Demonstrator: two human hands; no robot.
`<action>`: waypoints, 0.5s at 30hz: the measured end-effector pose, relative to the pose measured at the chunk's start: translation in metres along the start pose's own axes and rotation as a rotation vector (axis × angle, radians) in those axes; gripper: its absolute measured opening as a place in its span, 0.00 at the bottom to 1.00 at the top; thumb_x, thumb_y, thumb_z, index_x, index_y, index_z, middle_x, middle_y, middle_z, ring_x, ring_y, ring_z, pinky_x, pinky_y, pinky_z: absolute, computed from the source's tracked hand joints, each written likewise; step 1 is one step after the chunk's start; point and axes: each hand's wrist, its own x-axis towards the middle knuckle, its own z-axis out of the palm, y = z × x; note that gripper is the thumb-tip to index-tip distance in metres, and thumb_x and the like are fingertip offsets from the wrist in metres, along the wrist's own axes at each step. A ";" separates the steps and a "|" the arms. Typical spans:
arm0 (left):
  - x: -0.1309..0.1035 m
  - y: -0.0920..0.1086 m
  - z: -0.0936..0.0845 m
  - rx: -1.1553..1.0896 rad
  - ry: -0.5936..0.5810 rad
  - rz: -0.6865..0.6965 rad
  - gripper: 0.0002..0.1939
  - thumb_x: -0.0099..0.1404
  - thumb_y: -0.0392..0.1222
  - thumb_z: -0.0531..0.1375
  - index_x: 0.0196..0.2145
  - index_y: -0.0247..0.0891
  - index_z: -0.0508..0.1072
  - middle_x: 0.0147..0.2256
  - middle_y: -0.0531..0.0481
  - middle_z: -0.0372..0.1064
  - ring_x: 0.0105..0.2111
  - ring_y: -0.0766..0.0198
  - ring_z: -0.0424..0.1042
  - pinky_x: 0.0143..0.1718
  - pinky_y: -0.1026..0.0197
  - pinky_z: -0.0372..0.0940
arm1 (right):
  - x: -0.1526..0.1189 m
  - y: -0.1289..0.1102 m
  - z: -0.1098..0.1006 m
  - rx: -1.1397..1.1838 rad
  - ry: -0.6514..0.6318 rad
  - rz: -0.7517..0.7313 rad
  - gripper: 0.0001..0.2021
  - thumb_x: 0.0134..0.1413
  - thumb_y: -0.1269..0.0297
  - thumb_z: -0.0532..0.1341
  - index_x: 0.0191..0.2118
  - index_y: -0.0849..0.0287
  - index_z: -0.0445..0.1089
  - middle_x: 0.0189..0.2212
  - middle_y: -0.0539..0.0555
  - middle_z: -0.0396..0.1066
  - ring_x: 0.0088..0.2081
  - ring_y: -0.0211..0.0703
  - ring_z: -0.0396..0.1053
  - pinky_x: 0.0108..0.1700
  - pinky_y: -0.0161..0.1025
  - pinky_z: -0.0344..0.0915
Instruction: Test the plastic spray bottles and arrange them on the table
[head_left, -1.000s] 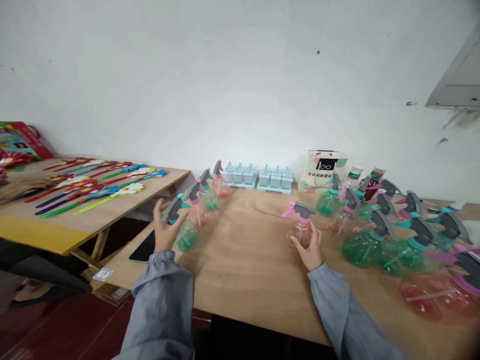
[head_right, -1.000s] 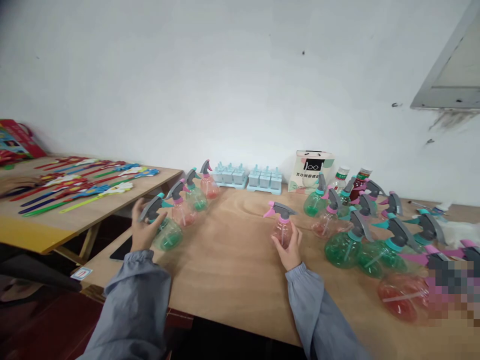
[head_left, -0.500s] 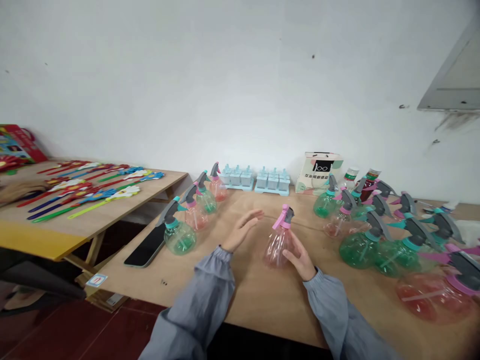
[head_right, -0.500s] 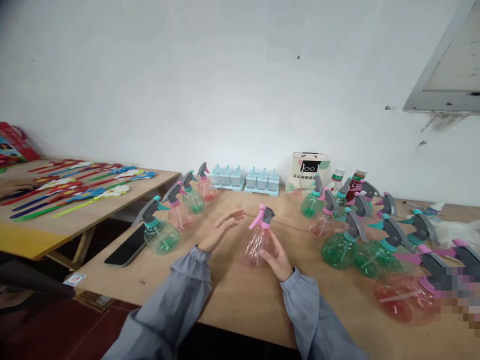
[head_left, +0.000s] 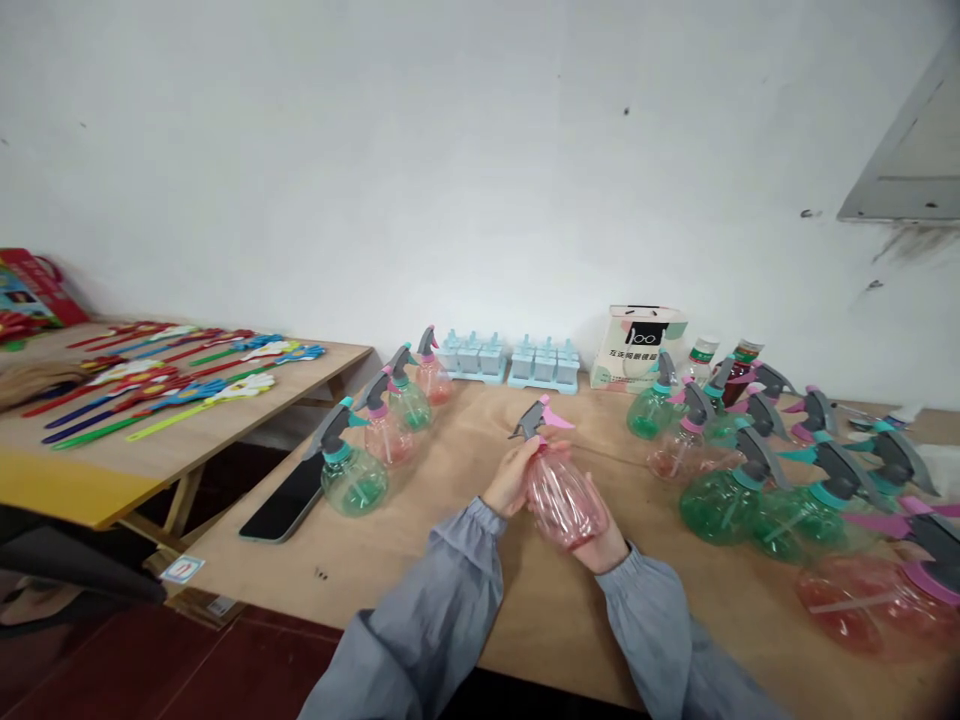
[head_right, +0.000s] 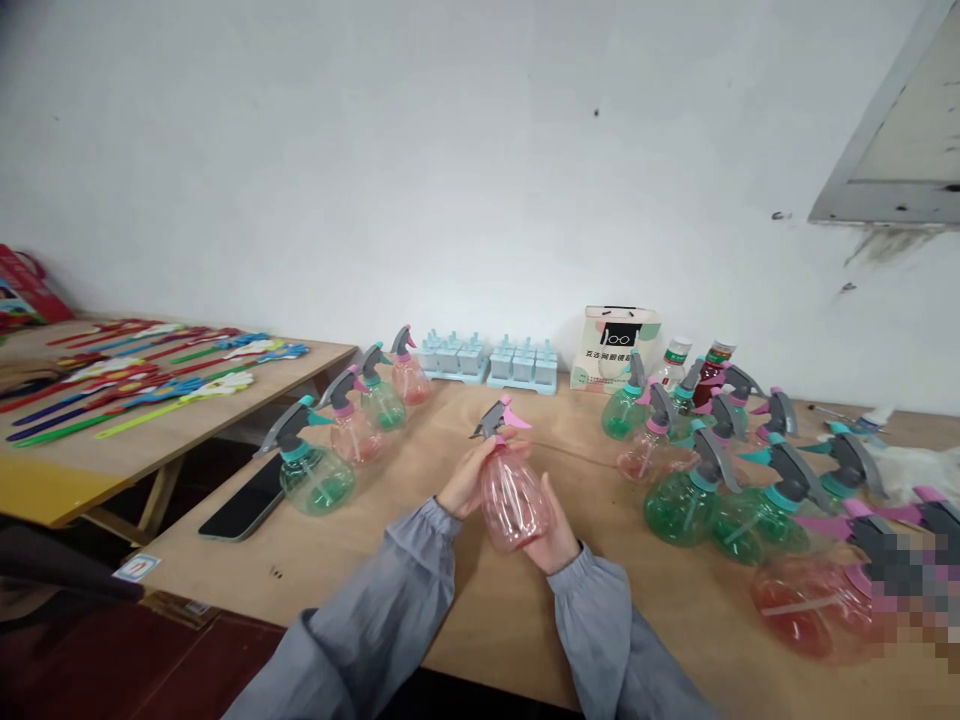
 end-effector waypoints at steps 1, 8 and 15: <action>0.002 0.002 -0.002 0.009 0.063 0.066 0.23 0.55 0.50 0.68 0.46 0.35 0.75 0.42 0.40 0.78 0.44 0.52 0.77 0.49 0.52 0.69 | 0.001 0.001 -0.002 0.020 0.051 -0.027 0.35 0.52 0.30 0.49 0.49 0.54 0.70 0.49 0.61 0.74 0.51 0.55 0.72 0.52 0.58 0.65; -0.002 0.015 -0.006 0.035 0.079 0.156 0.20 0.54 0.41 0.70 0.44 0.34 0.76 0.49 0.38 0.74 0.56 0.49 0.69 0.61 0.46 0.59 | -0.002 0.015 -0.007 0.024 0.026 -0.018 0.29 0.51 0.36 0.58 0.51 0.51 0.68 0.48 0.58 0.75 0.46 0.53 0.75 0.51 0.57 0.65; -0.009 0.019 -0.002 0.022 -0.099 0.121 0.29 0.51 0.48 0.70 0.49 0.37 0.72 0.56 0.39 0.68 0.49 0.47 0.74 0.47 0.51 0.71 | -0.005 0.026 0.005 0.096 -0.056 0.059 0.32 0.51 0.33 0.55 0.50 0.53 0.69 0.46 0.58 0.76 0.44 0.52 0.76 0.50 0.56 0.66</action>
